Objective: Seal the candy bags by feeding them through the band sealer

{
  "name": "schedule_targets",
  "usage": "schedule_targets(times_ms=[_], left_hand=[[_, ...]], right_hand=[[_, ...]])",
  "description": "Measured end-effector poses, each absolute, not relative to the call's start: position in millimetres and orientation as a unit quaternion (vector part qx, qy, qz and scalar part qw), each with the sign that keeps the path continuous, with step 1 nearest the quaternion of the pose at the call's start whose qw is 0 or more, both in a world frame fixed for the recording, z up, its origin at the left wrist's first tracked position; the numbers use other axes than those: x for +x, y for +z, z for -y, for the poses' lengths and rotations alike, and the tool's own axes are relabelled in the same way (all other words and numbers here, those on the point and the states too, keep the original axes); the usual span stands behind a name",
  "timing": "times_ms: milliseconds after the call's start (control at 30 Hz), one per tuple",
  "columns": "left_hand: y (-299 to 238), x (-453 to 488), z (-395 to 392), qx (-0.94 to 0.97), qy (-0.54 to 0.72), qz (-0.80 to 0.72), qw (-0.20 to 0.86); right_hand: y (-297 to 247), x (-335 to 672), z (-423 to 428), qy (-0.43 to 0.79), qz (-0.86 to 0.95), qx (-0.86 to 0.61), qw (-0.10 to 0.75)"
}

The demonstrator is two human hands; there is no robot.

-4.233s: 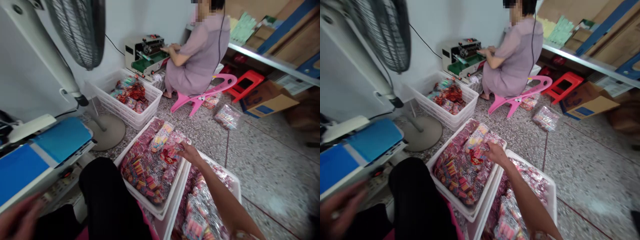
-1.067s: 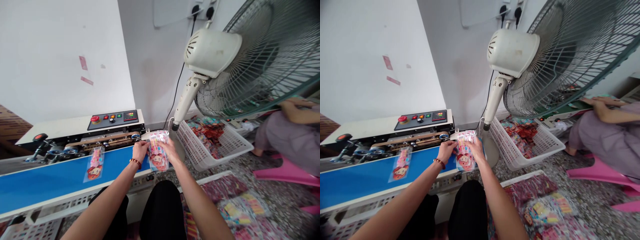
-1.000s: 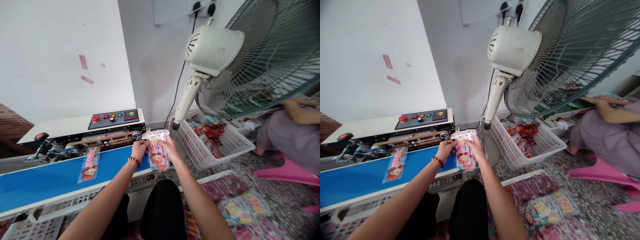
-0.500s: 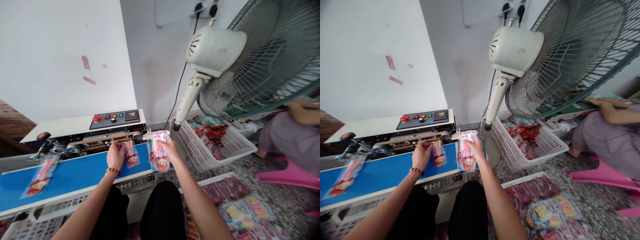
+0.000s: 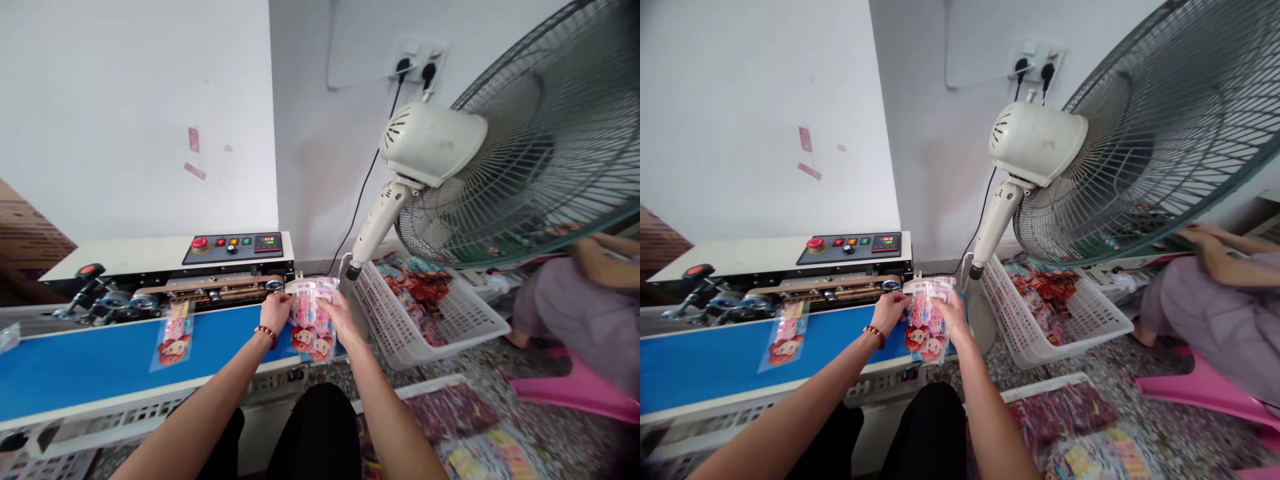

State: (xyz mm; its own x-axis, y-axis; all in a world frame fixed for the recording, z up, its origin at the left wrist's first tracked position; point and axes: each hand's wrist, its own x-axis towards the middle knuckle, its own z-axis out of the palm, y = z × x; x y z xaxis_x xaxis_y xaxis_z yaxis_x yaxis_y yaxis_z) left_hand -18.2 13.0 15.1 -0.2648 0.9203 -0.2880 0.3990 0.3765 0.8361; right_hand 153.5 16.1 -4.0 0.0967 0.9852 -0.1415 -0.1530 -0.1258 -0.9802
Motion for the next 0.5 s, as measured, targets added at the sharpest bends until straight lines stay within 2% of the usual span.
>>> schedule_targets(times_ms=[333,400,500], left_hand=[[30.9,-72.2,-13.9,0.437,0.248,-0.790,0.350],[28.2,-87.1,-3.5,0.447,0.241,-0.813,0.286],[23.6,-89.3,16.3,0.464,0.289,-0.827,0.131]], right_hand=[[-9.3,151.6,-19.0,0.529,0.390,-0.541,0.525],[-8.8,150.2,-19.0,0.535,0.384,-0.537,0.527],[-8.5,148.8,-19.6,0.531,0.384,-0.540,0.529]])
